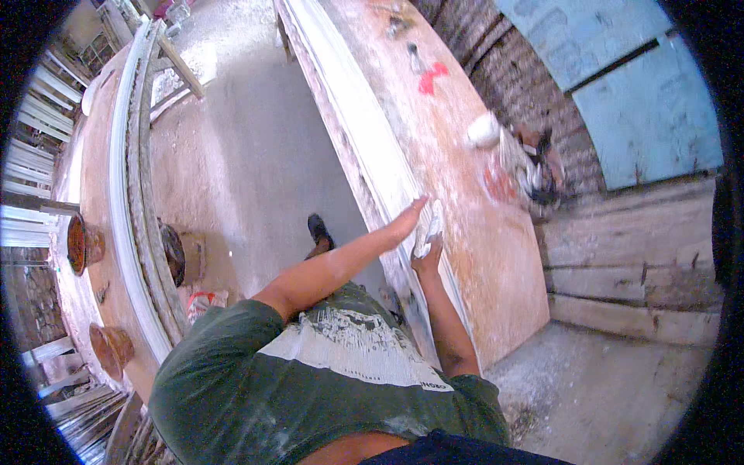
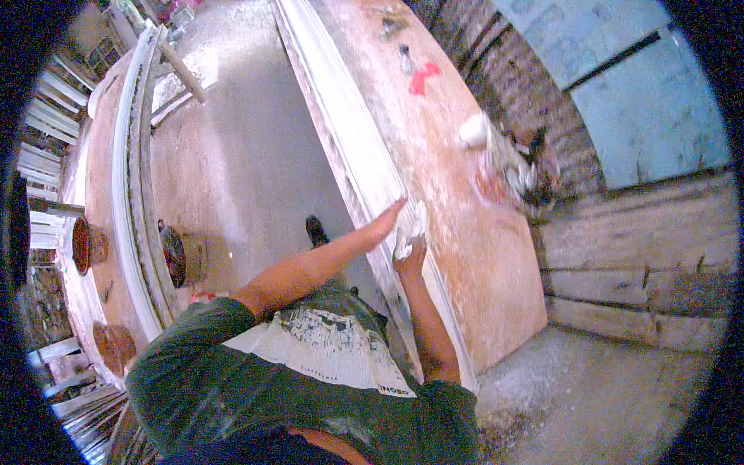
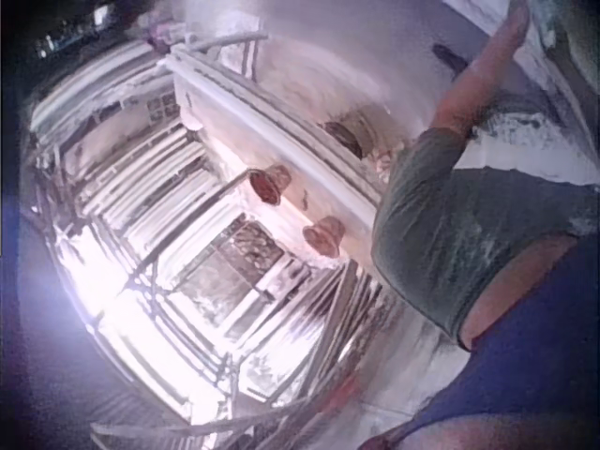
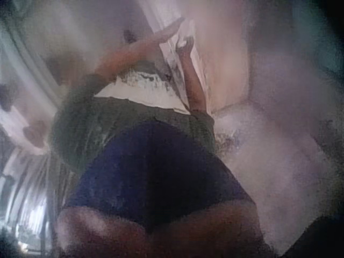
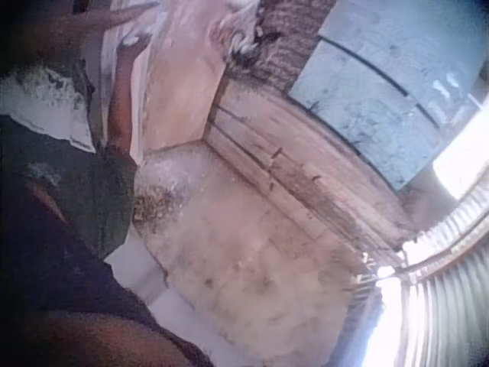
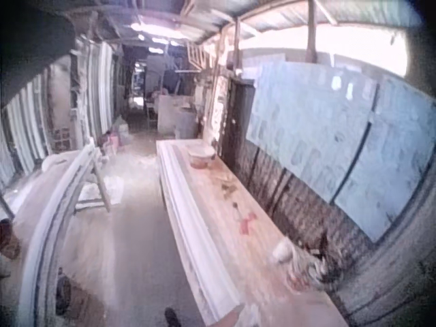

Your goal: The person applies a white filler paste to a long curved wooden frame using a cloth and hands. They repeatedly dip the cloth into a bucket of filler, spread it along the frame's grooves, and smooth the surface.

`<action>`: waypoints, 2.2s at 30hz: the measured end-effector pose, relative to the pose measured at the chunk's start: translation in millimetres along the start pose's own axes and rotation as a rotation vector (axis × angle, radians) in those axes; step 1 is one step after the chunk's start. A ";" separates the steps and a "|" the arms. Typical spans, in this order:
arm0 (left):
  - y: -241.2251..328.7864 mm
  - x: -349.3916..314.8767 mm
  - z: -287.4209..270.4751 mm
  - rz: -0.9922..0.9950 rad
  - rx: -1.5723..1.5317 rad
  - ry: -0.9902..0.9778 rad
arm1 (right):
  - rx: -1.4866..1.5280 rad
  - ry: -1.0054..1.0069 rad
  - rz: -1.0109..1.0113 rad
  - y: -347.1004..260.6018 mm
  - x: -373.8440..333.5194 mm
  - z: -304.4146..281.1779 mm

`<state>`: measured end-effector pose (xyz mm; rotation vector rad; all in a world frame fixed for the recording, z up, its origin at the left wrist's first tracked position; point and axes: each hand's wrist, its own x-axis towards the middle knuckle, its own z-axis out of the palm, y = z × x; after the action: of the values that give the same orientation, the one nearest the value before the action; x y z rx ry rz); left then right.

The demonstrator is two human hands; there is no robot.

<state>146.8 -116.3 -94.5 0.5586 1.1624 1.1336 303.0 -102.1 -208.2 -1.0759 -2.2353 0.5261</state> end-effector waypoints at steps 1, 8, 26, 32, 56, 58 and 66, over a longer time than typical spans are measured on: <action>13.7 3.1 -9.8 0.005 -0.037 -0.056 | 0.063 0.078 -0.034 -8.3 26.2 15.7; 112.7 81.3 -132.4 0.025 -0.045 -0.208 | 0.389 0.082 0.111 -40.9 225.4 96.7; 351.2 208.6 -511.0 0.183 -0.304 0.087 | 0.053 0.217 -0.067 -104.5 574.9 425.9; 440.9 247.8 -624.7 0.176 -0.237 0.146 | 0.466 0.142 0.047 -220.8 706.5 466.6; 674.8 444.2 -965.7 0.103 -0.445 -0.190 | 0.208 0.219 0.218 -353.7 982.4 587.1; 691.9 447.2 -972.4 0.052 -0.455 -0.183 | 0.130 0.196 0.361 -358.8 980.8 595.5; 708.4 490.7 -982.6 -0.083 -0.408 -0.215 | 0.155 0.242 0.297 -376.5 1015.9 569.0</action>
<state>-1049.0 409.9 -59.1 0.3039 0.7355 1.1674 -787.9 434.5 -68.0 -1.3218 -1.8072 0.6437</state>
